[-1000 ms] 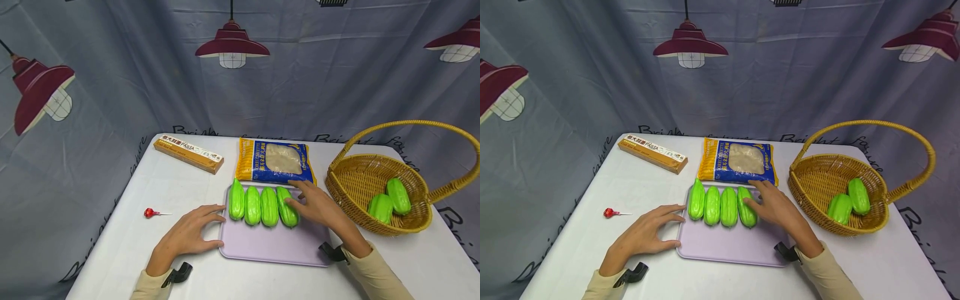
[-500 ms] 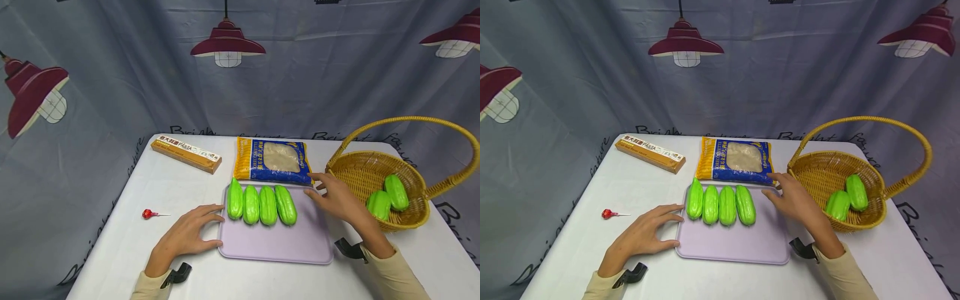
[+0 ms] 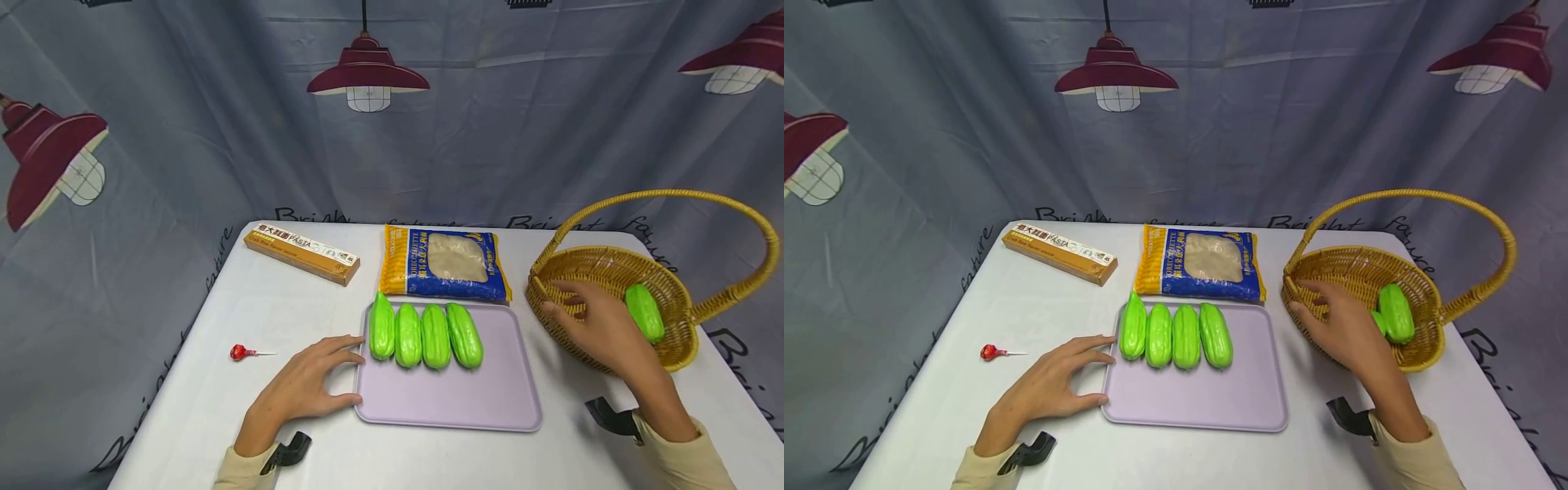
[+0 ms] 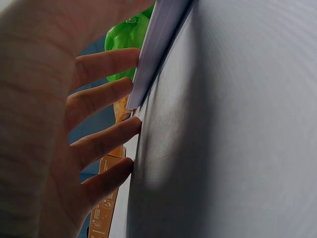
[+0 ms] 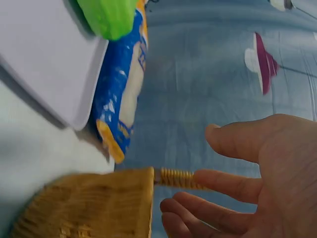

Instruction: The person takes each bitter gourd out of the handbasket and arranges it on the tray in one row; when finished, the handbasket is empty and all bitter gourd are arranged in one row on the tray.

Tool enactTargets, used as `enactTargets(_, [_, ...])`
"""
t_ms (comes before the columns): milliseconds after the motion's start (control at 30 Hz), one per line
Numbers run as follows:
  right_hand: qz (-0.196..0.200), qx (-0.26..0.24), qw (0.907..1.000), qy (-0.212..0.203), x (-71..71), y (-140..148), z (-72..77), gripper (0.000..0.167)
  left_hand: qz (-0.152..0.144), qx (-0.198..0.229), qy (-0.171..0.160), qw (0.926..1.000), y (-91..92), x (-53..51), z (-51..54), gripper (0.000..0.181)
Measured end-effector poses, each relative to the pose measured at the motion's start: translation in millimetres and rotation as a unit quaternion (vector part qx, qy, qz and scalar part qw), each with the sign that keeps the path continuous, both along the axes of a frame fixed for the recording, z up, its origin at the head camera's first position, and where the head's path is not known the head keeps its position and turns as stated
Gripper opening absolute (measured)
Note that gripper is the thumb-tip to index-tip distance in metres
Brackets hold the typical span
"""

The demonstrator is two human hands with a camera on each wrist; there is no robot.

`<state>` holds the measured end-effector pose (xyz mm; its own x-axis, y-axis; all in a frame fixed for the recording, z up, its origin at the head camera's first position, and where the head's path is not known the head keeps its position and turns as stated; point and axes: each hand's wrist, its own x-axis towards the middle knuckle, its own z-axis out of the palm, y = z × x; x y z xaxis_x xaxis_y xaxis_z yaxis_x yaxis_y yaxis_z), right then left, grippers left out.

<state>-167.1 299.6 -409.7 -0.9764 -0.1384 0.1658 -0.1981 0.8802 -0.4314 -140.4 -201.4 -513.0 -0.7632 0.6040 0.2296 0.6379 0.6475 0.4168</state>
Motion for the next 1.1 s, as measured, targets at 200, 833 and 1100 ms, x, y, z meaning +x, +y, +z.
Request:
enactTargets(200, [-0.024,0.004,0.9997,-0.002,6.0,18.8,0.3,0.059,-0.002,0.004,-0.001,1.0,-0.2,1.2,0.1,0.054])
enactTargets(833, [-0.097,0.029,0.9944,-0.031,16.7,72.3,-10.4,0.072,-0.001,0.005,-0.003,1.0,0.3,1.8,1.3,0.053])
enactTargets(1100, [-0.126,0.06,0.9879,-0.067,16.3,86.5,-17.7,0.076,0.0,0.009,-0.011,0.9999,-0.3,1.5,2.5,0.054])
